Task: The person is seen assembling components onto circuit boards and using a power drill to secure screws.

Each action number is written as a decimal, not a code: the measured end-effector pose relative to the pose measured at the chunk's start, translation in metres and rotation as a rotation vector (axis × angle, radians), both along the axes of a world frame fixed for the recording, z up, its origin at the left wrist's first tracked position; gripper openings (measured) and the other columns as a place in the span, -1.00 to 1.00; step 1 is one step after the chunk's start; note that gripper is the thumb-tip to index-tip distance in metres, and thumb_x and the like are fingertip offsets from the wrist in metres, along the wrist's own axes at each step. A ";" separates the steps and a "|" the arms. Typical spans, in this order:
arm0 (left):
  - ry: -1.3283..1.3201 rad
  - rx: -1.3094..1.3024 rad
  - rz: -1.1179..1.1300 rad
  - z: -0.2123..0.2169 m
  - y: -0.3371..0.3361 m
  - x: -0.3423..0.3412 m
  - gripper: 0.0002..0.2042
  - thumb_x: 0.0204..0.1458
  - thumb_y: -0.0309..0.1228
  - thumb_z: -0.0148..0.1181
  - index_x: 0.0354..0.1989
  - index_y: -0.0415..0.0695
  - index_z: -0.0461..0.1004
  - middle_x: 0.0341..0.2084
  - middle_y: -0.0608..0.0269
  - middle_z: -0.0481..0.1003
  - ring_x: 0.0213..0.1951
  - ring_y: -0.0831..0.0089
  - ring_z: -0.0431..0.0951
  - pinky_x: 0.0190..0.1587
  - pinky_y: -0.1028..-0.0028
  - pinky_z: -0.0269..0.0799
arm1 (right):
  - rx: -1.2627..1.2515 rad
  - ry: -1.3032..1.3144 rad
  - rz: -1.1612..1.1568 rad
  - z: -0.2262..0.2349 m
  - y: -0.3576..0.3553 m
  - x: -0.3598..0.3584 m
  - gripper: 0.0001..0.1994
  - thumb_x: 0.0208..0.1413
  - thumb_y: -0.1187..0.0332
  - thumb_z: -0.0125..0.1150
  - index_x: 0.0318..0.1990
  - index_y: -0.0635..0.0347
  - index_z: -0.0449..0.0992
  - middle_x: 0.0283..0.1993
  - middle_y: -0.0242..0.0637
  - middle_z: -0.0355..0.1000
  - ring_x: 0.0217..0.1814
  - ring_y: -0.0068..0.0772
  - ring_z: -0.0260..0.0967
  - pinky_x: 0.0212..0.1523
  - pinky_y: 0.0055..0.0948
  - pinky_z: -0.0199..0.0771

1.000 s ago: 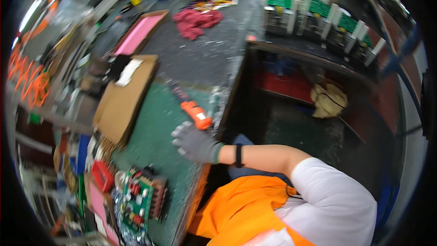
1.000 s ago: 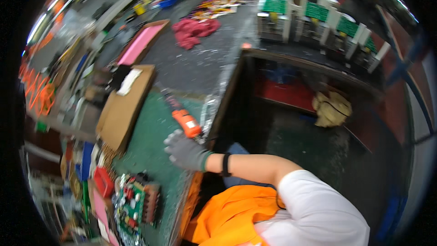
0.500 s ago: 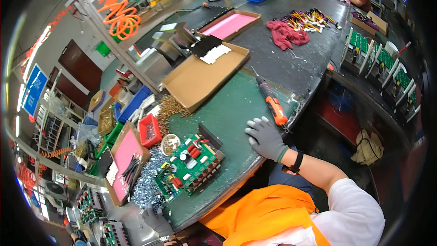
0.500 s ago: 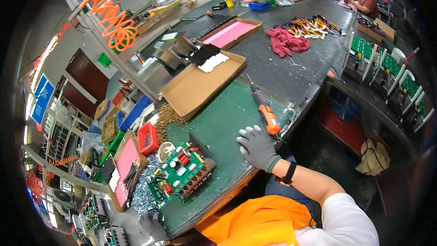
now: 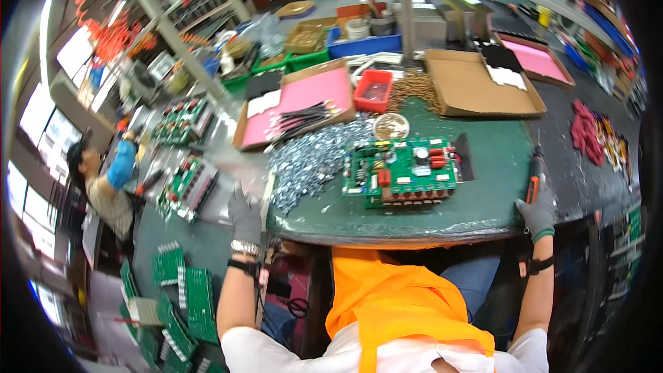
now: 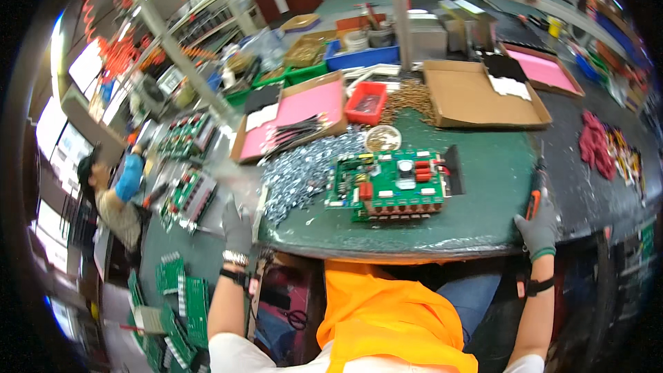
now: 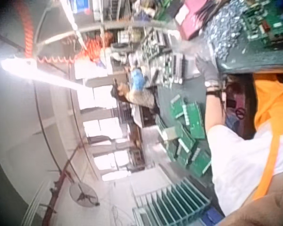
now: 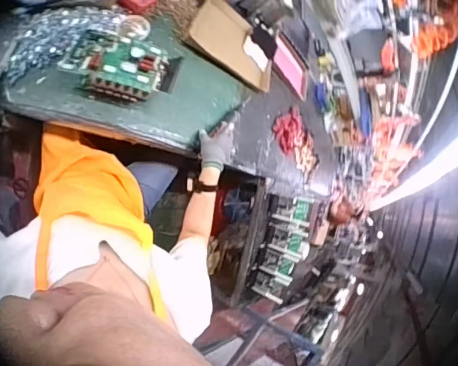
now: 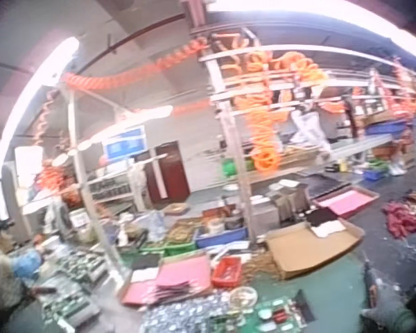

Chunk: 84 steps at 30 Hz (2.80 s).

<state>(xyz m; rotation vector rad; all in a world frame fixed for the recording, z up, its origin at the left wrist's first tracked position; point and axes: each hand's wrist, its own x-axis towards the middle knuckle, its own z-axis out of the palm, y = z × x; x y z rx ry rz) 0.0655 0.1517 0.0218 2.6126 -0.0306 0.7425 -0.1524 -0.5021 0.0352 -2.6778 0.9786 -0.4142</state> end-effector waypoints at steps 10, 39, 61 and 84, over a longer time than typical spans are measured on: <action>0.331 0.174 -0.182 0.016 0.009 0.057 -0.63 0.08 -0.41 0.05 0.09 -0.13 0.45 -0.06 -0.07 0.51 -0.01 0.01 0.48 0.09 0.20 0.37 | 1.361 -0.925 -0.015 0.008 -0.014 -0.057 -0.34 0.00 0.16 0.24 0.21 0.37 0.26 -0.07 -0.14 0.45 -0.10 -0.24 0.50 -0.14 -0.33 0.54; 0.285 0.634 -1.004 0.128 -0.290 -0.005 0.13 -0.40 0.14 0.48 0.40 -0.05 0.04 0.36 -0.05 0.05 0.39 -0.09 -0.03 0.40 0.04 -0.15 | -0.020 -0.215 0.482 0.094 0.056 0.066 -0.31 0.02 0.05 0.32 0.25 0.23 0.29 0.23 0.03 0.26 0.29 0.07 0.20 0.29 -0.18 0.21; 0.185 0.487 -1.030 0.119 -0.307 -0.003 -0.01 -0.47 -0.09 0.51 0.23 -0.28 0.20 0.15 -0.06 0.32 0.20 0.00 0.28 0.28 -0.06 0.00 | -0.184 -0.075 0.992 0.084 0.153 0.131 -0.23 -0.20 0.20 0.41 0.23 0.23 0.27 0.24 -0.04 0.23 0.22 0.01 0.22 0.27 -0.14 0.26; 0.706 0.557 -1.069 0.147 -0.325 0.051 -0.14 -0.36 -0.27 0.54 0.21 -0.26 0.28 0.05 -0.13 0.41 0.12 -0.01 0.40 0.19 0.25 0.30 | -0.038 0.561 0.938 0.137 0.154 0.196 -0.14 -0.17 -0.22 0.38 0.18 0.27 0.35 0.10 0.00 0.37 0.19 0.00 0.32 0.21 -0.22 0.30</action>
